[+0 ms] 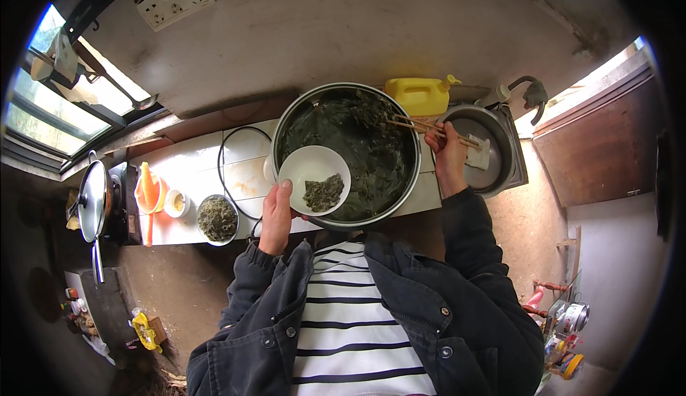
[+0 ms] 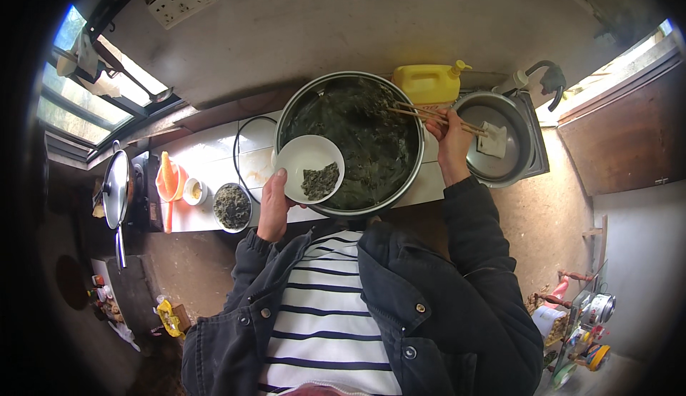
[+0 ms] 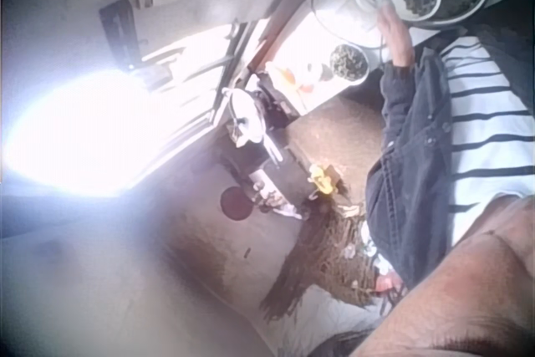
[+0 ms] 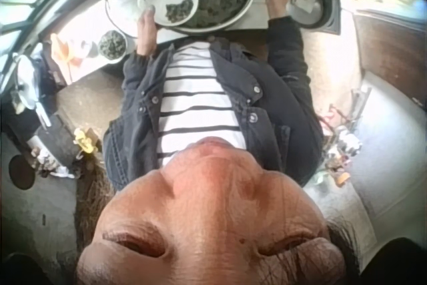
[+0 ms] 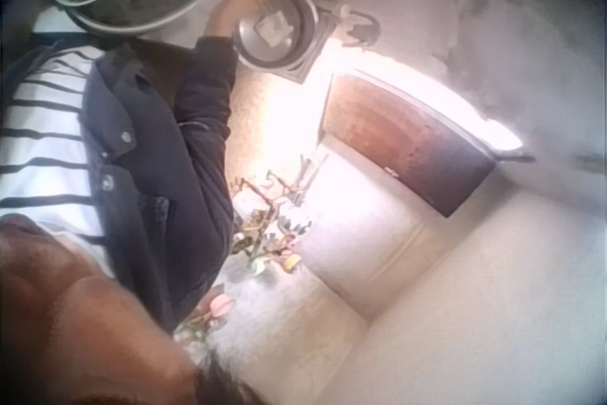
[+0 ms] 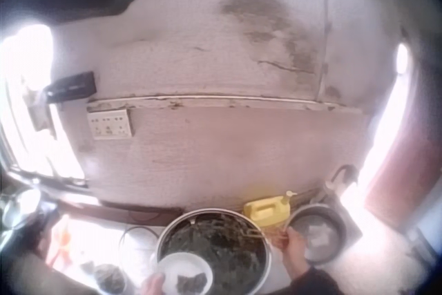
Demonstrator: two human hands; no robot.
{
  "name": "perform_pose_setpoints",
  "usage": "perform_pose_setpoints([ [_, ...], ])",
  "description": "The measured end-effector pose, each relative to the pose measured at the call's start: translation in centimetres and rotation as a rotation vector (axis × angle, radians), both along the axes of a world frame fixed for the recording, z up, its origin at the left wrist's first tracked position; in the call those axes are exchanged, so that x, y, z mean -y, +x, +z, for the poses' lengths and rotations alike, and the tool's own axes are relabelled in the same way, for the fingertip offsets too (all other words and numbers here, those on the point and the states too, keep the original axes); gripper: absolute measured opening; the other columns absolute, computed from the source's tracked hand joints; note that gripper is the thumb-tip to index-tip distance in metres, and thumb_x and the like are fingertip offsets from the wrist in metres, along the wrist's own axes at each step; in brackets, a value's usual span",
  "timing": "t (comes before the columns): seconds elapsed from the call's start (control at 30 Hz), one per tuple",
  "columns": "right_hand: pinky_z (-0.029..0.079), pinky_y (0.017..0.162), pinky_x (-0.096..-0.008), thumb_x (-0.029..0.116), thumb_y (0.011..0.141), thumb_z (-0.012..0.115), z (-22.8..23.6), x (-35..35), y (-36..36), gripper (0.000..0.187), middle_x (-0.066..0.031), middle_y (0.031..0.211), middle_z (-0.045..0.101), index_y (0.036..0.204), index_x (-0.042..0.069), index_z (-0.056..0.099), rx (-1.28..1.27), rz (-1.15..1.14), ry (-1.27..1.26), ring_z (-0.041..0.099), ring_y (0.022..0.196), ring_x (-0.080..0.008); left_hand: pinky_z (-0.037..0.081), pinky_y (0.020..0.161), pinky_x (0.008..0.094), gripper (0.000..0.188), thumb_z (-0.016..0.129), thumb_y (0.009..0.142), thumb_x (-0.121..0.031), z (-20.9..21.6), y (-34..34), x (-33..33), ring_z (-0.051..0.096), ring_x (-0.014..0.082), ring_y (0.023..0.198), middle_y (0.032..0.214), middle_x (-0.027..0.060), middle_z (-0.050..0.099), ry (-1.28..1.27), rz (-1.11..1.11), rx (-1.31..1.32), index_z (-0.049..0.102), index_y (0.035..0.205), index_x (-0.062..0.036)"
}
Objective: The person uses chopsticks to transfer cooked green vegetables from a large pot into a plate, then into a small bowl. The person places the plate on the counter and continues serving into the bowl.
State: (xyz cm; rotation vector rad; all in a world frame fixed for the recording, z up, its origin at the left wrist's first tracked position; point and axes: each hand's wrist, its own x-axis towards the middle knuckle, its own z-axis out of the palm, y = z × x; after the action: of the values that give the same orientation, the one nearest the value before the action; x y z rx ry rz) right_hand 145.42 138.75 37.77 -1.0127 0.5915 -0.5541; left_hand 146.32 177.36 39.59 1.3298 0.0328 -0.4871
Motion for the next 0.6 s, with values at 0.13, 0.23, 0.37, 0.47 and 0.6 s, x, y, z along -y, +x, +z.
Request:
perform_pose_setpoints([
  [0.13, 0.060, 0.065, -0.0285, 0.021, 0.100, 0.055, 0.3, 0.1, -0.1, 0.026, -0.0120, 0.086, 0.067, 0.102, -0.004, 0.063, 0.010, 0.012, 0.063, 0.069, 0.072, -0.0185, 0.051, 0.058, 0.0270, 0.046, 0.040, 0.105, -0.041, -0.1, 0.1, 0.1, 0.063, 0.0142, 0.070, 0.089, 0.0081, 0.066, 0.048, 0.002, 0.031, 0.056, 0.118, 0.0008],
  [0.23, 0.060, 0.066, -0.0283, 0.022, 0.100, 0.055, 0.8, 0.3, -0.3, 0.027, -0.0125, 0.086, 0.068, 0.102, -0.004, 0.063, 0.030, -0.003, 0.059, 0.069, 0.072, -0.0185, 0.052, 0.058, 0.0266, 0.046, 0.040, 0.105, -0.041, 0.0, 0.3, 0.2, 0.063, 0.0135, 0.071, 0.090, 0.0075, 0.066, 0.087, -0.004, 0.055, 0.057, 0.118, 0.0004],
  [0.37, 0.060, 0.066, -0.0281, 0.023, 0.100, 0.054, 1.7, 0.8, -0.4, 0.028, -0.0128, 0.085, 0.068, 0.103, -0.004, 0.063, 0.058, -0.020, 0.073, 0.069, 0.073, -0.0186, 0.052, 0.055, 0.0257, 0.042, 0.046, 0.104, -0.037, 0.1, 0.5, 0.5, 0.060, 0.0107, 0.070, 0.090, 0.0042, 0.061, 0.096, -0.020, 0.074, 0.059, 0.115, 0.0009],
  [0.47, 0.060, 0.066, -0.0280, 0.023, 0.100, 0.055, 2.3, 1.1, -0.6, 0.029, -0.0123, 0.084, 0.068, 0.104, -0.004, 0.064, 0.070, -0.010, 0.083, 0.069, 0.074, -0.0186, 0.053, 0.054, 0.0261, 0.042, 0.046, 0.104, -0.037, 0.3, 0.6, 1.1, 0.058, 0.0099, 0.069, 0.088, 0.0039, 0.060, 0.101, -0.031, 0.098, 0.059, 0.116, 0.0019],
  [0.6, 0.060, 0.066, -0.0277, 0.023, 0.099, 0.057, 3.1, 1.4, -0.9, 0.028, -0.0111, 0.085, 0.068, 0.104, -0.004, 0.064, 0.068, -0.033, 0.084, 0.069, 0.075, -0.0188, 0.054, 0.054, 0.0267, 0.043, 0.048, 0.104, -0.036, 0.7, 0.9, 1.6, 0.058, 0.0101, 0.067, 0.084, 0.0035, 0.058, 0.149, -0.079, 0.124, 0.058, 0.118, 0.0031],
])
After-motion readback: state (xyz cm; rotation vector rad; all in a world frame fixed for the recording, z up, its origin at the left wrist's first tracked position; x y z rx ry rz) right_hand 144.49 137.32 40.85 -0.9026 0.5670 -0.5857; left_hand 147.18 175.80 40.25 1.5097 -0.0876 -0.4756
